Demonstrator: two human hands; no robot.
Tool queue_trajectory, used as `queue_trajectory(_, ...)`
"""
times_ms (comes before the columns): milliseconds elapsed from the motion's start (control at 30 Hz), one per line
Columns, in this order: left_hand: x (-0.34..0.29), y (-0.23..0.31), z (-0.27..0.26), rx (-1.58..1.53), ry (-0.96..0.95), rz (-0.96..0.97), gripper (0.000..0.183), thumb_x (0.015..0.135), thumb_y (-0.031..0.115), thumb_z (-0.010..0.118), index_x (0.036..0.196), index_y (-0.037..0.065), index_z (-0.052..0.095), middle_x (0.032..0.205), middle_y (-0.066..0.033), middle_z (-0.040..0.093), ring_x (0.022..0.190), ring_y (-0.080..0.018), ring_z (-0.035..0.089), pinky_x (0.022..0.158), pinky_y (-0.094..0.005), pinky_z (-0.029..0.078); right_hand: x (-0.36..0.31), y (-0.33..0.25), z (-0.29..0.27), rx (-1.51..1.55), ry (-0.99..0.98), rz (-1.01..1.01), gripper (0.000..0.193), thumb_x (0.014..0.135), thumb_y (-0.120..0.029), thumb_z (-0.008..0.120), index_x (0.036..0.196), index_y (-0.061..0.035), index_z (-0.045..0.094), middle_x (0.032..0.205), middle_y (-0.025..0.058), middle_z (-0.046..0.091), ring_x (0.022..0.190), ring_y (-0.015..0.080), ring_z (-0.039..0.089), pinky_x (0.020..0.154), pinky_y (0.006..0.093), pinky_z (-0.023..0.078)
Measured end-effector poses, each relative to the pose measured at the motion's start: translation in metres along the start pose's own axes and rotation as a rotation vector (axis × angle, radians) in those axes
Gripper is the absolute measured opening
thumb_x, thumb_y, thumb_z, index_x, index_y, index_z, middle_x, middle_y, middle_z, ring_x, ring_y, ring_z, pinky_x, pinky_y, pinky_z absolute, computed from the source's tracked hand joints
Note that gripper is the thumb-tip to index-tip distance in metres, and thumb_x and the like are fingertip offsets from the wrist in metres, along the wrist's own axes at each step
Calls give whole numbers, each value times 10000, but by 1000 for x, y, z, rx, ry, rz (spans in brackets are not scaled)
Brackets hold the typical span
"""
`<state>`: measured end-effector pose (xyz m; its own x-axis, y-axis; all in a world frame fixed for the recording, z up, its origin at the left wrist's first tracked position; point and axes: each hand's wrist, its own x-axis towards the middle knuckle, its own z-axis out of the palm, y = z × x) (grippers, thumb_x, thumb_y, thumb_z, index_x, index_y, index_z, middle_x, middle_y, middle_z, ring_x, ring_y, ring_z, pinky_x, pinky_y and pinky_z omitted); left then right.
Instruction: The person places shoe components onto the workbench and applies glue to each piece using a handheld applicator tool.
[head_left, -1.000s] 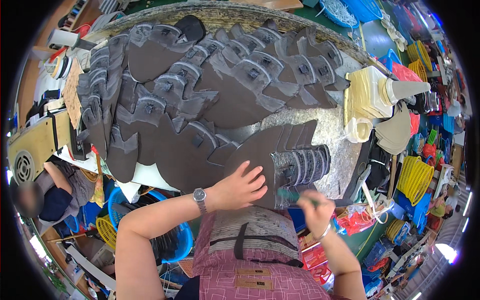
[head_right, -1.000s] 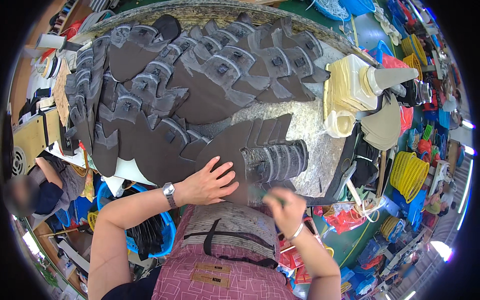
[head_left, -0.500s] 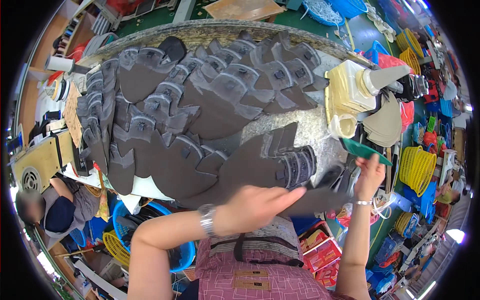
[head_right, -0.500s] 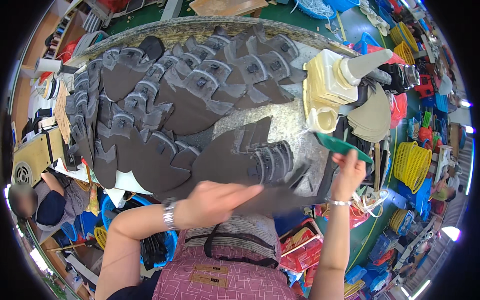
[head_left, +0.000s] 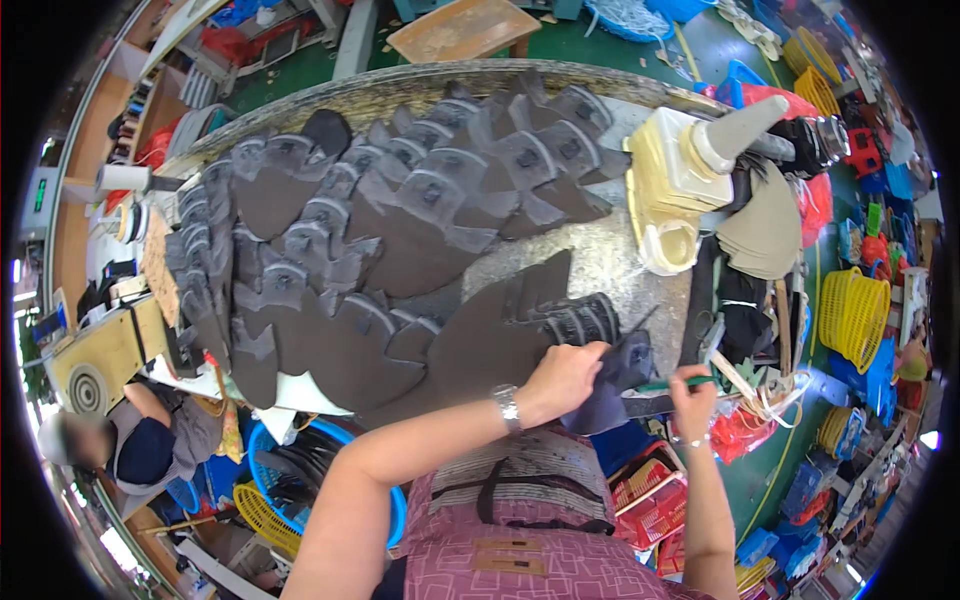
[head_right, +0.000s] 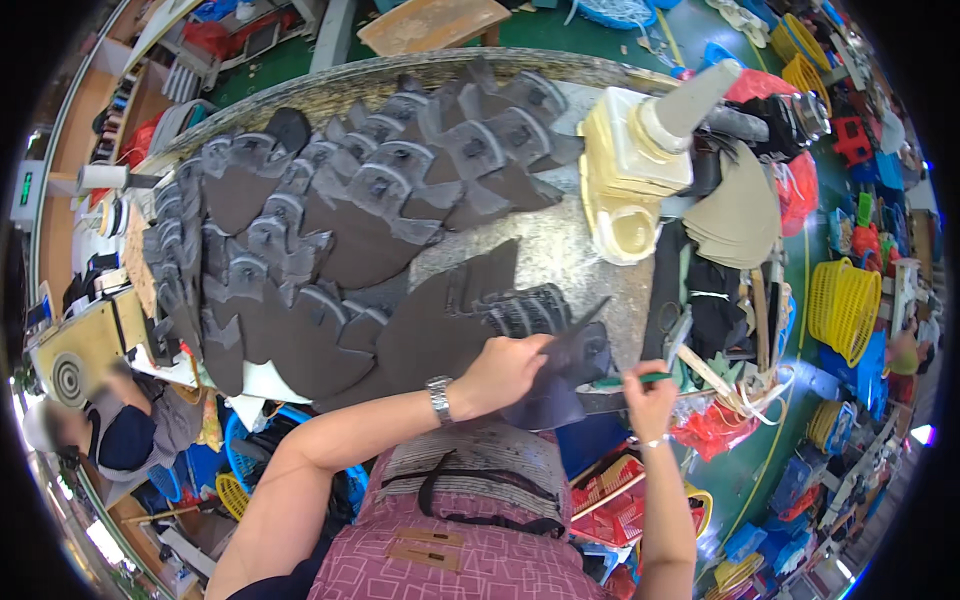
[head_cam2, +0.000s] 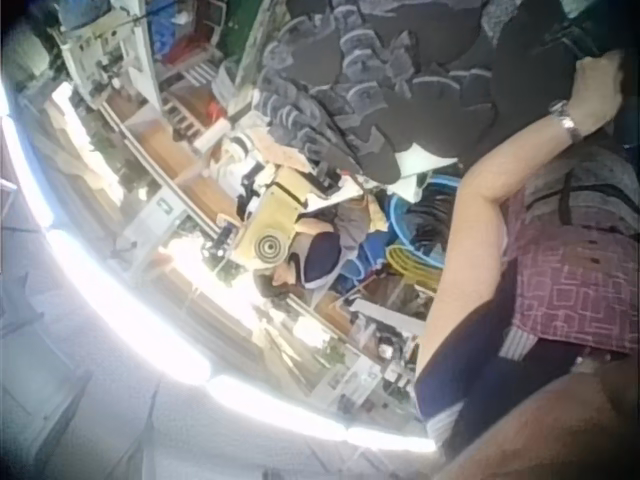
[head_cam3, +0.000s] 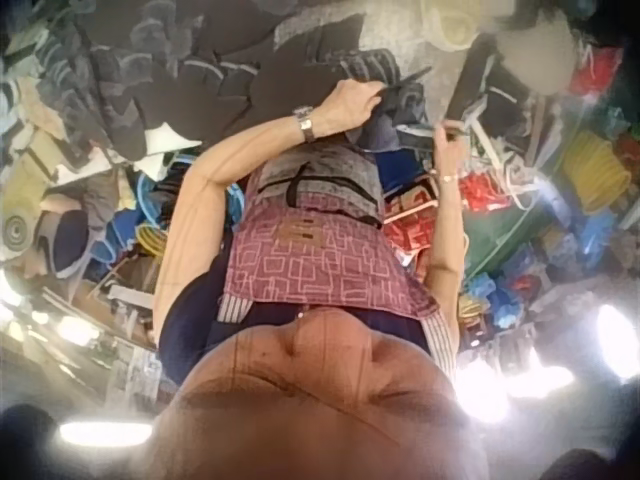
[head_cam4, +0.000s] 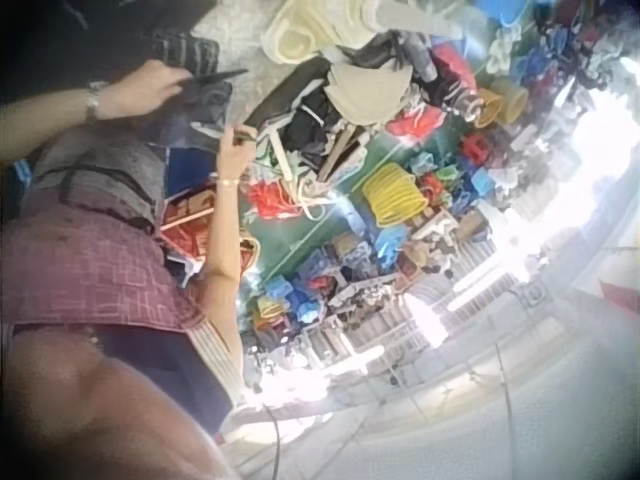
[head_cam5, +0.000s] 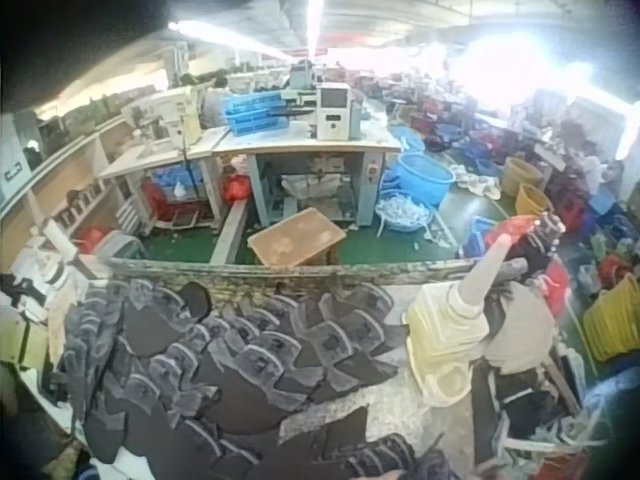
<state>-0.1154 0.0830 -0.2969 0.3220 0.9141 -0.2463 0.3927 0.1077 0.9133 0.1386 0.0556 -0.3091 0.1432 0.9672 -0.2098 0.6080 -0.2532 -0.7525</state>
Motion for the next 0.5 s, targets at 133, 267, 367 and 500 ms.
queue_trajectory(133,-20,20,-20,-161,53,30,250,801,91,557,1044,35,583,827,-227,620,778,-370,617,691,-423,505,29,20,-48,612,290,50,192,881,-249,539,844,-61,547,755,33,553,580,97,486,490,216,395)
queue_trajectory(267,-47,9,-129,197,795,178,230,787,-19,527,1003,-18,607,1056,-195,615,933,-281,624,761,-380,494,58,-11,-43,719,355,14,197,915,-233,512,951,-41,537,794,53,582,621,93,536,536,214,452)
queue_trajectory(367,-60,-48,-230,934,1074,264,584,670,-173,393,1204,24,527,1176,-172,566,1105,-300,541,953,-382,419,80,-41,-23,481,265,-33,198,905,-164,535,1014,1,546,823,78,619,671,113,594,618,226,501)
queue_trajectory(500,-77,-128,-304,1413,928,62,531,738,5,516,1263,57,465,1317,-139,434,1237,-352,360,1032,-487,241,113,-63,-5,222,237,-219,151,891,-122,549,927,15,602,740,52,626,627,88,576,600,219,481)
